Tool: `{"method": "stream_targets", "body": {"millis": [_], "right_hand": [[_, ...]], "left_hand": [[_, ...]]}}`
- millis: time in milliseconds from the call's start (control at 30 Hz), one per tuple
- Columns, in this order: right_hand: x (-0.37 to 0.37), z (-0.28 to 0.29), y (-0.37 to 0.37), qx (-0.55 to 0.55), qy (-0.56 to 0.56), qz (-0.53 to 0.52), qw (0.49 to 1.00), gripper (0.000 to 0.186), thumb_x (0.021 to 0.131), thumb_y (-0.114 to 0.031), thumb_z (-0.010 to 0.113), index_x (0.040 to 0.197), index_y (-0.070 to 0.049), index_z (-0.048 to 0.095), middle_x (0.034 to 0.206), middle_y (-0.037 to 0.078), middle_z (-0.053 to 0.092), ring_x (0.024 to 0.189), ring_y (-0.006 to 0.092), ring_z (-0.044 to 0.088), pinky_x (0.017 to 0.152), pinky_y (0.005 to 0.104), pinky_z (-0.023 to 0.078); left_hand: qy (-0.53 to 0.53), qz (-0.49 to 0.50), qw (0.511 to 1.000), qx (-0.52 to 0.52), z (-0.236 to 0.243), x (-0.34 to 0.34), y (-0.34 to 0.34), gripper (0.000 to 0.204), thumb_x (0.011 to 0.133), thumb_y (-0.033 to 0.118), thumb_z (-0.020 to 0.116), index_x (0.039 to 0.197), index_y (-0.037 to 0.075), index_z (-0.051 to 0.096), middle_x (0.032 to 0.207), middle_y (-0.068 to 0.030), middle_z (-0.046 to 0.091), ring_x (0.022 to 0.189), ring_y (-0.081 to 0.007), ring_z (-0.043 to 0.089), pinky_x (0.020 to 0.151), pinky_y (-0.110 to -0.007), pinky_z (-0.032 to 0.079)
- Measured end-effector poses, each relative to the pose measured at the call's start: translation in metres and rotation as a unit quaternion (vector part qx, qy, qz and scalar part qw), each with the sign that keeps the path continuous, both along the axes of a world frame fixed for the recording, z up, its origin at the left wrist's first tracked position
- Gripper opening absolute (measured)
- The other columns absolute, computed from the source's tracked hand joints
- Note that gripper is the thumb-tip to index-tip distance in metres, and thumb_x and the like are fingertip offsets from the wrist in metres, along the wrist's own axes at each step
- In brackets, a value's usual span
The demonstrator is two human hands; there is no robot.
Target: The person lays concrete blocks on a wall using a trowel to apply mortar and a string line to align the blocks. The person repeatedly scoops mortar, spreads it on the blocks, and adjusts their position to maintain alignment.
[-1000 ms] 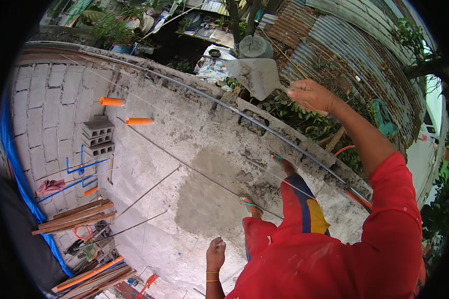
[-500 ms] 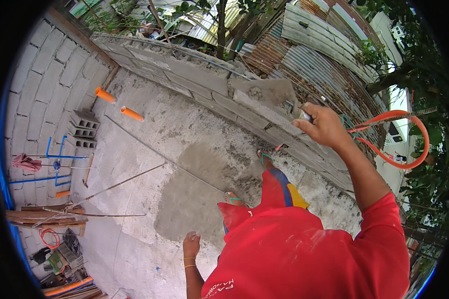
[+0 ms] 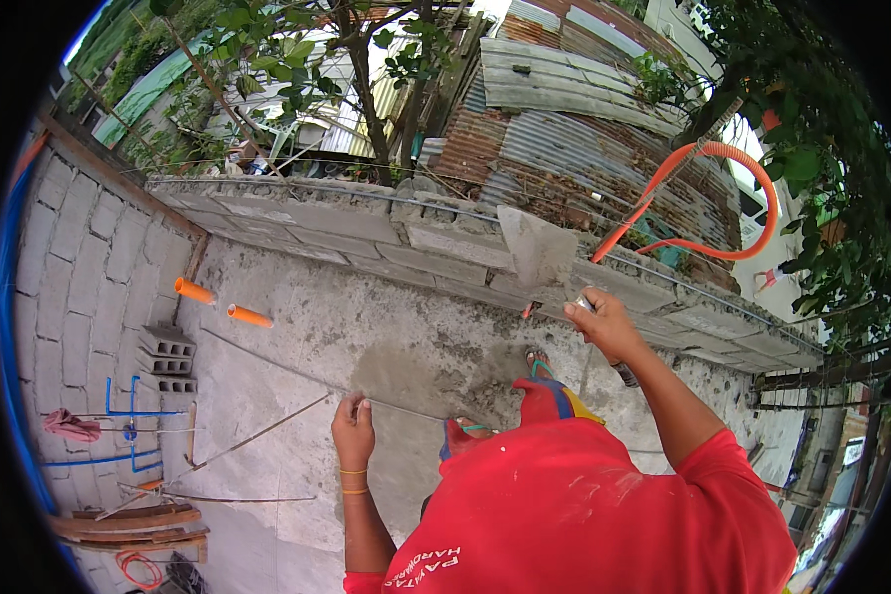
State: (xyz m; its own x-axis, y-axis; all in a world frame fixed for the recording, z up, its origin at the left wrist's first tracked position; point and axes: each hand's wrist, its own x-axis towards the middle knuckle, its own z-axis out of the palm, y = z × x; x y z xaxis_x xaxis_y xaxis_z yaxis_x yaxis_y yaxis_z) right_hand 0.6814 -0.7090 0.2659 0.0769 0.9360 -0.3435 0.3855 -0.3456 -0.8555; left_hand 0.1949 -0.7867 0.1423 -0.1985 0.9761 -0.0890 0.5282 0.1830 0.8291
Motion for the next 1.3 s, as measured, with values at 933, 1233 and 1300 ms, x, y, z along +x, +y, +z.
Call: {"method": "stream_targets", "body": {"millis": [933,1233,1300], "right_hand": [[0.072,-0.012,0.471,0.064,0.195,-0.189,0.960,0.040,0.107,-0.041,0.061,0.132,-0.012,0.051,0.079,-0.001,0.060,0.058,0.0089,0.057,0.050,0.0290,0.050],[0.176,-0.326,0.594,-0.122,-0.083,-0.040,0.988,0.061,0.107,-0.041,0.061,0.154,-0.006,0.043,0.099,0.011,0.066,0.078,0.0232,0.064,0.074,0.0473,0.057],[0.205,-0.385,0.586,-0.214,-0.132,0.037,0.967,0.060,0.106,-0.042,0.061,0.151,-0.004,0.049,0.114,0.018,0.069,0.088,0.0305,0.068,0.080,0.0500,0.055]], "left_hand": [[0.254,-0.317,0.914,0.013,-0.081,0.289,0.494,0.054,0.098,0.044,0.065,0.134,0.004,0.060,0.148,-0.0194,0.055,0.135,-0.0394,0.054,0.115,-0.065,0.034],[0.347,-0.305,0.886,0.043,-0.156,0.305,0.509,0.054,0.101,0.045,0.062,0.140,0.008,0.060,0.159,-0.0168,0.048,0.149,-0.0389,0.041,0.120,-0.069,0.024],[0.361,-0.310,0.880,0.008,-0.166,0.308,0.515,0.053,0.102,0.046,0.060,0.142,0.011,0.060,0.158,-0.0131,0.049,0.150,-0.0374,0.040,0.122,-0.068,0.020]]}}
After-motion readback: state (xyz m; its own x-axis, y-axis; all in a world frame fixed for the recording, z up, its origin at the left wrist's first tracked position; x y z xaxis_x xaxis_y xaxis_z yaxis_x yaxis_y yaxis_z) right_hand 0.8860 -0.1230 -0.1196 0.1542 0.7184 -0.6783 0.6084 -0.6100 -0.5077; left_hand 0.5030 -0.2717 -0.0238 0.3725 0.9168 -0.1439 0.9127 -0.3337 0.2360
